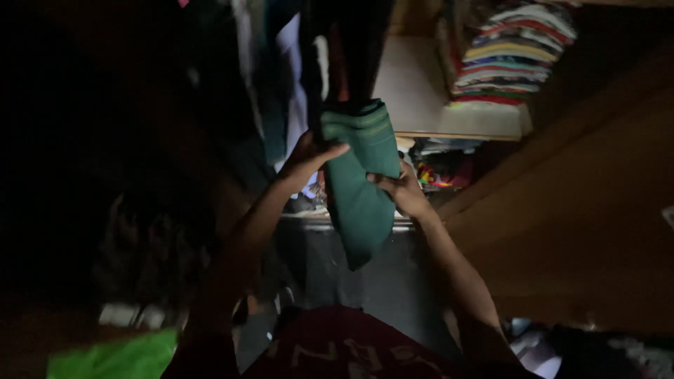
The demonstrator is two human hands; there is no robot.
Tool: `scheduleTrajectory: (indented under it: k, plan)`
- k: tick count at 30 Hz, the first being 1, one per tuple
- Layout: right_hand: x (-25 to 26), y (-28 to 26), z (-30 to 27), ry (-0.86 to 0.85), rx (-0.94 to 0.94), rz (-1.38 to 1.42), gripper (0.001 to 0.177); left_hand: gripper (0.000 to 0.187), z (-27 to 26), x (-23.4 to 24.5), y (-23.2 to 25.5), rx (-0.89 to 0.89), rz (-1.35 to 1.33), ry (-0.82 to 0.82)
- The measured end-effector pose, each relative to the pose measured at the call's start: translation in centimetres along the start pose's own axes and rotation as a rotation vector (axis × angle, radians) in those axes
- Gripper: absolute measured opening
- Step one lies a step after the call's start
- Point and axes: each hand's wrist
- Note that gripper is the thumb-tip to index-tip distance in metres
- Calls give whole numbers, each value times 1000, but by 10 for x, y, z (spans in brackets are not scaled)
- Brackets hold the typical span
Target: The recorder is taking clothes out of a wardrobe, folding them on the floor, and placing them back onto shelves.
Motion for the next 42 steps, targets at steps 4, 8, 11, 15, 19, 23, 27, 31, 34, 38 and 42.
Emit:
scheduleTrajectory:
  k: [4,8,11,15,19,23,27,31,34,38,42]
  plan:
    - [-33,-46,1,122,16,-20,36,51,35,-2,24,102,244,-74]
    - [-53,-40,7,362,-47,32,56,44,69,13,8,-124,79,-218]
    - [-70,-39,10,431,-38,-42,57,40,78,21,17,-191,11,-320]
    - [-98,-52,17,616,-155,-5,69,41,92,24,8,-76,-91,-337]
    - [-109,-48,9,613,-31,50,80,40,97,27,40,-85,-138,-370]
    - [-118,-24,-6,410,-180,-81,77,45,96,39,77,-114,-293,-204]
    - [-129,-31,8,327,-135,11,77,47,111,63,91,-289,-120,18]
    - [-114,-50,30,460,-75,-42,64,60,115,76,140,-294,-321,99]
    - [-134,-98,55,423,236,341,66,65,121,93,171,-333,-187,198]
    - [-156,-136,80,417,270,283,74,76,117,118,198,-65,-431,39]
    - [-167,-170,120,290,385,285,76,74,123,141,232,-129,-388,-30]
Point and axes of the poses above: each hand's wrist, its own z-axis towards the middle knuckle, its own x-axis out of the back of the hand, y = z × x, and after that the axes turned 8 degrees about -y, right-handed
